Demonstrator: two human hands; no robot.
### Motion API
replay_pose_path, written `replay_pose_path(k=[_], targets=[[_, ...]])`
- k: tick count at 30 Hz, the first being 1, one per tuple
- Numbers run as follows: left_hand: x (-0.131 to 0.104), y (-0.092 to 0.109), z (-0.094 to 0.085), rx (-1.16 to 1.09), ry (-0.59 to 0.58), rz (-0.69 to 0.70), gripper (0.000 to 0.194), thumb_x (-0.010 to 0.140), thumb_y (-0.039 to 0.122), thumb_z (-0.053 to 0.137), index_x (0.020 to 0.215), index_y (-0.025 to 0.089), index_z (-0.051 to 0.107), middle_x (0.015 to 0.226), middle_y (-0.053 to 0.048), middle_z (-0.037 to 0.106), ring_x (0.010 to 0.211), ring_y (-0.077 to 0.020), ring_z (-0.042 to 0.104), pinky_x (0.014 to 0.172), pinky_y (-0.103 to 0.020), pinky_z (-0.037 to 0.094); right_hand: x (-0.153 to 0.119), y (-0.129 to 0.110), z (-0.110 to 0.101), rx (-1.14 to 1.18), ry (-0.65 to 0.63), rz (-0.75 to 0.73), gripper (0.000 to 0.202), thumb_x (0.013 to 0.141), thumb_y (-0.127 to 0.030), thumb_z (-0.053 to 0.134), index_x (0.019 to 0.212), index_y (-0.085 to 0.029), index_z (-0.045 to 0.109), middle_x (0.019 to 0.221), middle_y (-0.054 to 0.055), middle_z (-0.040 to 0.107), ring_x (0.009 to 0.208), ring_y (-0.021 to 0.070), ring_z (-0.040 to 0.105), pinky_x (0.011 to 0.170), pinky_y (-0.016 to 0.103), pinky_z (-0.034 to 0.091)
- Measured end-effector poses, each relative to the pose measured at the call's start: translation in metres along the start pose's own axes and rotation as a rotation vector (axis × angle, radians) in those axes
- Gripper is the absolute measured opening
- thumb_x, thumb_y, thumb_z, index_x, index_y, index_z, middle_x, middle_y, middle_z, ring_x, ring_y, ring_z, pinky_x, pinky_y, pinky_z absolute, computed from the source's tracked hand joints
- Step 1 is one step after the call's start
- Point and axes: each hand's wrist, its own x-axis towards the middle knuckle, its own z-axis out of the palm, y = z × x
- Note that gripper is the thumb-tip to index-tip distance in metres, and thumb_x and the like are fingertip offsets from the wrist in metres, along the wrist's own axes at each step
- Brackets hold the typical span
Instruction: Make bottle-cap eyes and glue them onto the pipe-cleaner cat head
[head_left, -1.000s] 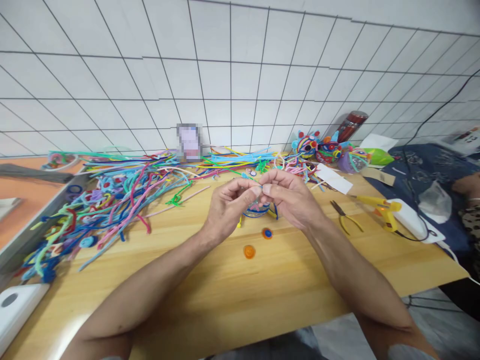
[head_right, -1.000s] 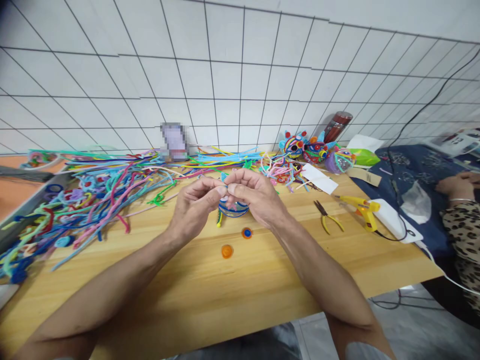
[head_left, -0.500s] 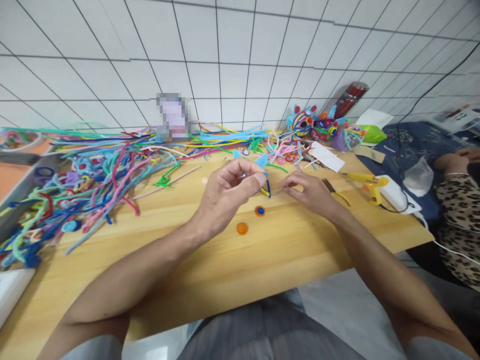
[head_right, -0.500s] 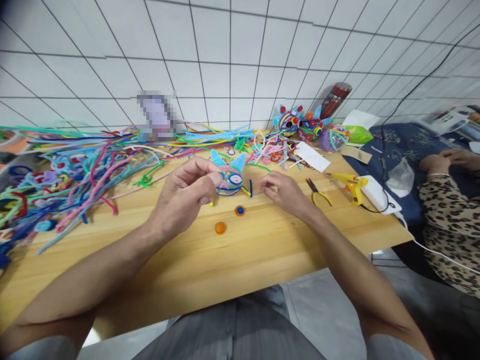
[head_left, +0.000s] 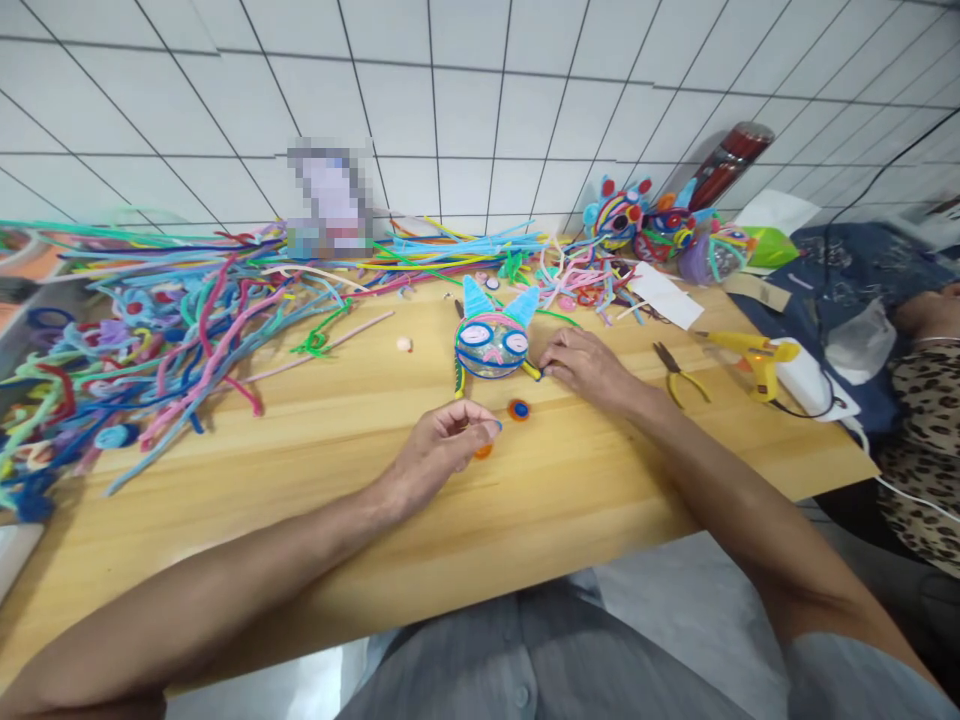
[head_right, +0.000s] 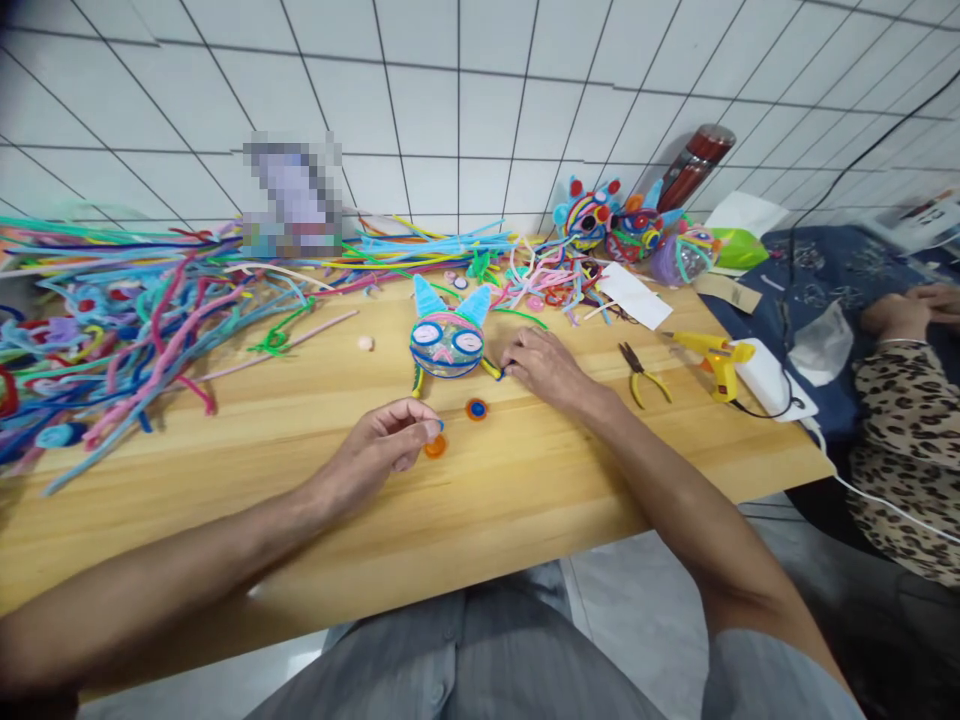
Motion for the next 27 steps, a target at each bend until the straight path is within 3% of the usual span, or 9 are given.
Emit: replay_pose_path(k=[5,9,14,20,27], targets=[[0.004,-0.010,-0.003,-0.093,-0.025,-0.040,0.041,0.077,0.051,0.088,0.089,0.015,0.072,0.073,0.000,0.065,0.050,-0.0046,0.036,0.049,-0.022,0.025,0.003,0.012,-0.011,-0.020,-0.062,0.046,0.019,0.100,-0.022,0.063,0.087,-0.022,0.076,0.104,0.012,0.076,0.103,0.0266,0.066,0.093,0.041,0.047],[0.005,-0.011,-0.004,-0.145,-0.025,-0.022,0.040,0.077,0.050,0.089,0.086,0.015,0.071,0.077,-0.001,0.069,0.050,-0.0039,0.037,0.048,-0.022,0.026,-0.015,0.009,-0.029,-0.002,-0.029,0.113,0.018,0.100,-0.024,0.061,0.085,-0.023,0.072,0.091,0.009,0.077,0.090,0.0263,0.068,0.086,0.041,0.050],[0.006,-0.016,-0.004,-0.170,-0.011,0.012,0.035,0.080,0.044,0.088,0.091,0.015,0.073,0.081,-0.003,0.073,0.050,-0.0035,0.039,0.047,-0.021,0.027,-0.036,-0.045,-0.050,0.203,0.072,0.244,0.015,0.101,-0.029,0.061,0.107,-0.027,0.075,0.095,0.004,0.079,0.088,0.0242,0.073,0.080,0.037,0.054],[0.005,-0.017,-0.003,-0.208,0.009,0.032,0.034,0.078,0.042,0.090,0.093,0.016,0.074,0.085,-0.004,0.077,0.051,-0.0045,0.043,0.046,-0.020,0.029,-0.012,-0.117,-0.047,0.344,0.031,0.167,0.016,0.099,-0.020,0.058,0.100,-0.026,0.073,0.092,0.003,0.076,0.081,0.0201,0.069,0.074,0.034,0.051],[0.007,-0.019,-0.006,-0.278,0.008,0.087,0.037,0.076,0.044,0.092,0.092,0.016,0.074,0.081,-0.003,0.077,0.050,-0.0046,0.044,0.046,-0.021,0.029,0.003,-0.138,-0.026,0.397,0.097,0.183,0.012,0.097,-0.027,0.068,0.085,-0.025,0.069,0.083,0.002,0.072,0.072,0.0171,0.061,0.067,0.032,0.045]])
